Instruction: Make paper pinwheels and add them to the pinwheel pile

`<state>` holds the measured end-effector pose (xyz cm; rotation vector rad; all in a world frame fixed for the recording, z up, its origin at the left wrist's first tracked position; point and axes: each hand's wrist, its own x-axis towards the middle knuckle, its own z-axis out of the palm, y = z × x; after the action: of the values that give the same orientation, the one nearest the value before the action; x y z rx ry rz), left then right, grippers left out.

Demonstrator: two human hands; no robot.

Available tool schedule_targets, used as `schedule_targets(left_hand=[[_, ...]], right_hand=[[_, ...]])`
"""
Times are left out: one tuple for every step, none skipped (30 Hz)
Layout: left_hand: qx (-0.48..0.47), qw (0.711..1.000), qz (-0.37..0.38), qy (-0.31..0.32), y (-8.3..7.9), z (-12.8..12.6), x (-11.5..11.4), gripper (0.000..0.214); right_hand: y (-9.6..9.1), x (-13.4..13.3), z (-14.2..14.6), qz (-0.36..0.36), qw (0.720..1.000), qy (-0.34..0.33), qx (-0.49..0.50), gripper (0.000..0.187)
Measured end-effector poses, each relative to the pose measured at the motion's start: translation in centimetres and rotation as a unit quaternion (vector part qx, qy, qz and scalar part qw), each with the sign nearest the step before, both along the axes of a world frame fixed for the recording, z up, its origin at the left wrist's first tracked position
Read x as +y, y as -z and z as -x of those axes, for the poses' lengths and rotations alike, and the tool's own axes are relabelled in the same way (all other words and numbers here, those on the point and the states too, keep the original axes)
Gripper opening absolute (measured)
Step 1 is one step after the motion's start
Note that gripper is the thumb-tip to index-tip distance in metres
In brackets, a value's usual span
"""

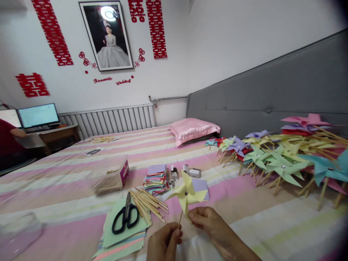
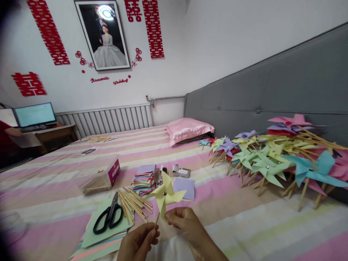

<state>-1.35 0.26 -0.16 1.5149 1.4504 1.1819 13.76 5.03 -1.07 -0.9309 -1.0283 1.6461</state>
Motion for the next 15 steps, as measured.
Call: schedule_targets(left_hand=[[-0.001, 1.0, 0.002, 0.001, 0.01, 0.01, 0.0, 0.028], [-0.002, 1.0, 0.003, 0.002, 0.03, 0.02, -0.01, 0.028], [-0.003, 1.0, 0.003, 0.002, 0.06, 0.03, -0.01, 0.029], [-0.003, 1.0, 0.002, 0.002, 0.08, 0.04, -0.01, 0.029], [-0.003, 1.0, 0.001, 0.002, 0.09, 0.04, 0.0, 0.029], [-0.003, 1.0, 0.001, 0.001, 0.11, 0.04, 0.01, 0.029], [-0.005, 1.0, 0.001, 0.0, 0.12, 0.04, 0.02, 0.028], [-0.007, 1.0, 0.001, -0.001, 0.13, 0.04, 0.03, 0.028], [-0.01, 1.0, 0.001, -0.002, 0.14, 0.05, 0.04, 0.028], [-0.012, 1.0, -0.001, -0.003, 0.16, 0.07, 0.05, 0.029], [-0.012, 1.0, -0.003, -0.004, 0.17, 0.09, 0.06, 0.029], [-0.012, 1.0, -0.005, -0.006, 0.19, 0.11, 0.07, 0.029], [-0.011, 1.0, -0.006, -0.006, 0.2, 0.14, 0.08, 0.029], [-0.01, 1.0, -0.006, -0.006, 0.22, 0.16, 0.08, 0.028], [-0.01, 1.0, -0.005, -0.005, 0.22, 0.18, 0.08, 0.029]], right_hand=[[-0.05, 0.03, 0.01, -0.003, 1.0, -0.003, 0.0, 0.028], [-0.12, 0.05, 0.02, -0.006, 1.0, -0.005, -0.001, 0.028], [-0.21, 0.07, 0.02, -0.01, 1.0, -0.004, -0.004, 0.028], [-0.33, 0.07, 0.02, -0.014, 1.0, -0.001, -0.007, 0.029], [-0.46, 0.06, 0.0, -0.017, 1.0, 0.005, -0.011, 0.029], [-0.6, 0.05, -0.03, -0.019, 1.0, 0.013, -0.014, 0.029], [-0.73, 0.04, -0.07, -0.021, 0.999, 0.022, -0.017, 0.029], [-0.84, 0.03, -0.13, -0.023, 0.999, 0.033, -0.021, 0.029], [-0.91, 0.03, -0.2, -0.025, 0.998, 0.044, -0.023, 0.028], [-0.93, 0.06, -0.28, -0.028, 0.998, 0.056, -0.025, 0.027], [-0.91, 0.12, -0.37, -0.031, 0.997, 0.068, -0.025, 0.026], [-0.83, 0.22, -0.46, -0.032, 0.996, 0.079, -0.025, 0.024], [-0.71, 0.35, -0.55, -0.031, 0.995, 0.089, -0.024, 0.022], [-0.56, 0.51, -0.65, -0.029, 0.994, 0.1, -0.022, 0.021], [-0.4, 0.69, -0.75, -0.025, 0.993, 0.11, -0.019, 0.021]])
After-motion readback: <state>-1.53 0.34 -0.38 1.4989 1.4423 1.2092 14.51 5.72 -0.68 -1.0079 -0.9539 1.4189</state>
